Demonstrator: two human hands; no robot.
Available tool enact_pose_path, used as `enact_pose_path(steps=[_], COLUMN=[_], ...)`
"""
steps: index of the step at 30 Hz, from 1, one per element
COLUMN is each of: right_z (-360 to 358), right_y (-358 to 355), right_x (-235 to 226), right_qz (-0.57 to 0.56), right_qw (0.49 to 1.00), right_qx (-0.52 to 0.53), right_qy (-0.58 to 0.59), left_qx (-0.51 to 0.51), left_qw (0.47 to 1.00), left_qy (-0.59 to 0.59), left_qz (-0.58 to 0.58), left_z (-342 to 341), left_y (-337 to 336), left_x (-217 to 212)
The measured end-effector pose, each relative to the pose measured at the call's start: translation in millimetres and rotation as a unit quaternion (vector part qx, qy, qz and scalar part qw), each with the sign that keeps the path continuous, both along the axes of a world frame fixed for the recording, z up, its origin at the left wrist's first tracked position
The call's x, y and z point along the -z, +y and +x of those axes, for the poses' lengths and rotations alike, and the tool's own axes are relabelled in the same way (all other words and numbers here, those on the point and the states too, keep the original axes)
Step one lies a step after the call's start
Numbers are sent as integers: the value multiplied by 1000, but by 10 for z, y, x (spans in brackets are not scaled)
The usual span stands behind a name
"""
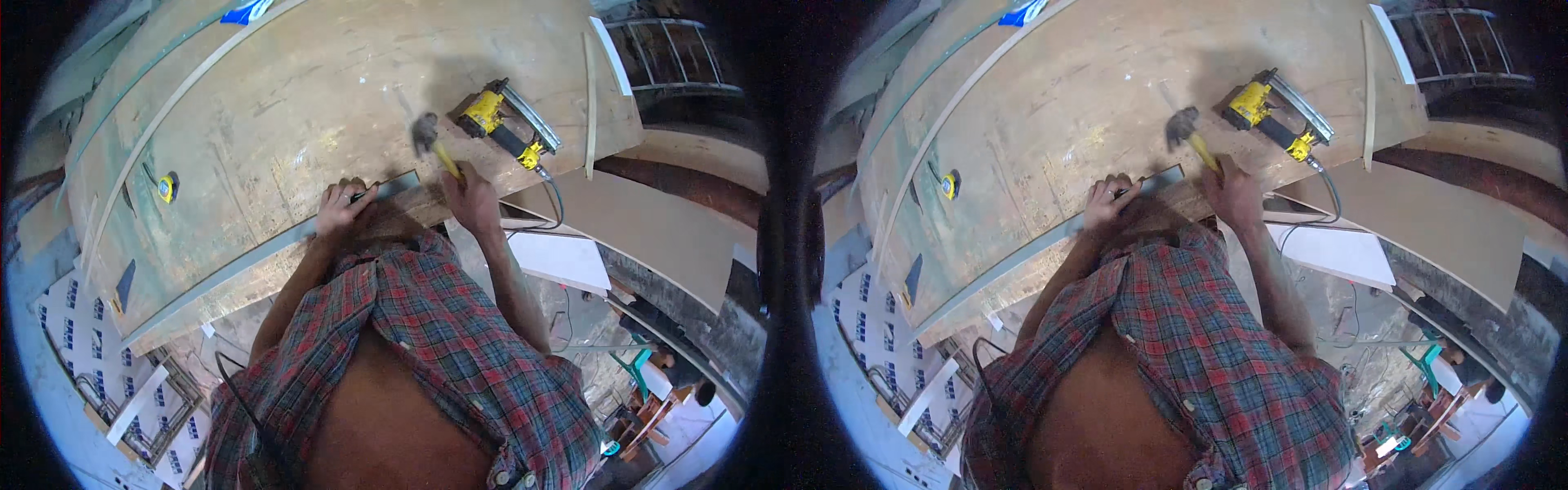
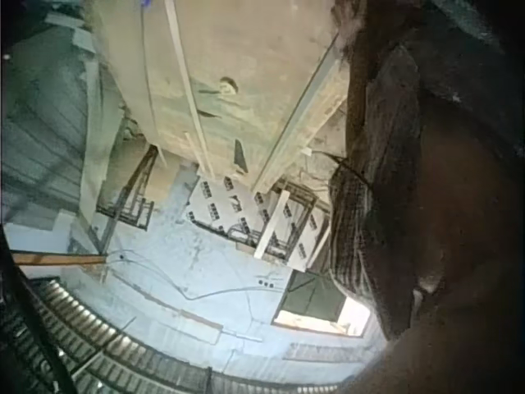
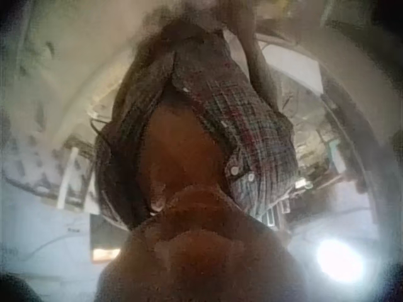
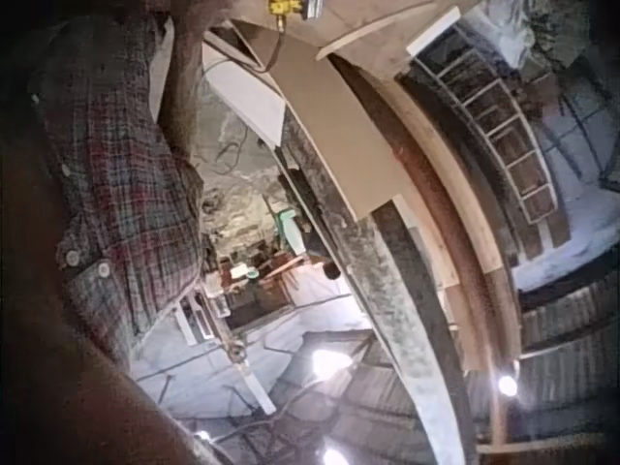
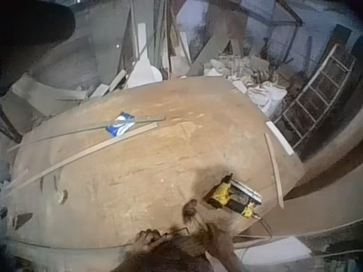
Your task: The person aligns thin wooden strips along a curved edge on a large workbench and secures them using a pneumatic nail gun. They also use a hammer to tap the strips into place and adjust their position before nailing.
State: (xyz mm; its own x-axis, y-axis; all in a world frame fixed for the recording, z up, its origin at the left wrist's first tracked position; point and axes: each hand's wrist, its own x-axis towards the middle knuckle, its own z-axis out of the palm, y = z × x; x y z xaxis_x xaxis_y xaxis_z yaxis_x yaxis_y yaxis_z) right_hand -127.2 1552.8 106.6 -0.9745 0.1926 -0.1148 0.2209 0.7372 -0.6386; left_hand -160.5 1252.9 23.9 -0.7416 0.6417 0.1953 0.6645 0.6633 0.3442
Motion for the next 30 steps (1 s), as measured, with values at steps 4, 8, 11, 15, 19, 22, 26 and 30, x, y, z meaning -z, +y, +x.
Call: enact_pose_path(steps=[4, 8, 11, 15, 19, 22, 26, 30], right_z=[-713, -1483, -1957, -2027, -1397, -594, -373, -218], right_y=[-102, -310, -330, -359, -429, -718, -734, -695], right_x=[137, 100, 250, 417, 199, 583, -412, -733], right_qz=[83, 164, 227, 234, 102, -121, -290, -255], right_qw=[992, 973, 943, 915, 929, 947, 898, 933], right_qx=[-47, -144, -227, -224, -329, -253, -206, -77], right_qy=[78, 71, 93, 240, 138, 159, 259, 243], left_qx=[4, -15, -39, -99, -204, -219, -26, -115], left_qw=[999, 996, 995, 983, 971, 968, 987, 911], left_qy=[-30, -75, -80, -127, -124, -125, -75, -228], left_qz=[22, 49, 40, 87, 33, -6, 140, 323], left_z=[-40, -19, 28, 102, 399, 546, 412, -127], left_y=[53, 89, 116, -189, -938, -1422, -1554, -1227], left_x=[-38, -211, -471, -621, -538, -388, -498, -1184])
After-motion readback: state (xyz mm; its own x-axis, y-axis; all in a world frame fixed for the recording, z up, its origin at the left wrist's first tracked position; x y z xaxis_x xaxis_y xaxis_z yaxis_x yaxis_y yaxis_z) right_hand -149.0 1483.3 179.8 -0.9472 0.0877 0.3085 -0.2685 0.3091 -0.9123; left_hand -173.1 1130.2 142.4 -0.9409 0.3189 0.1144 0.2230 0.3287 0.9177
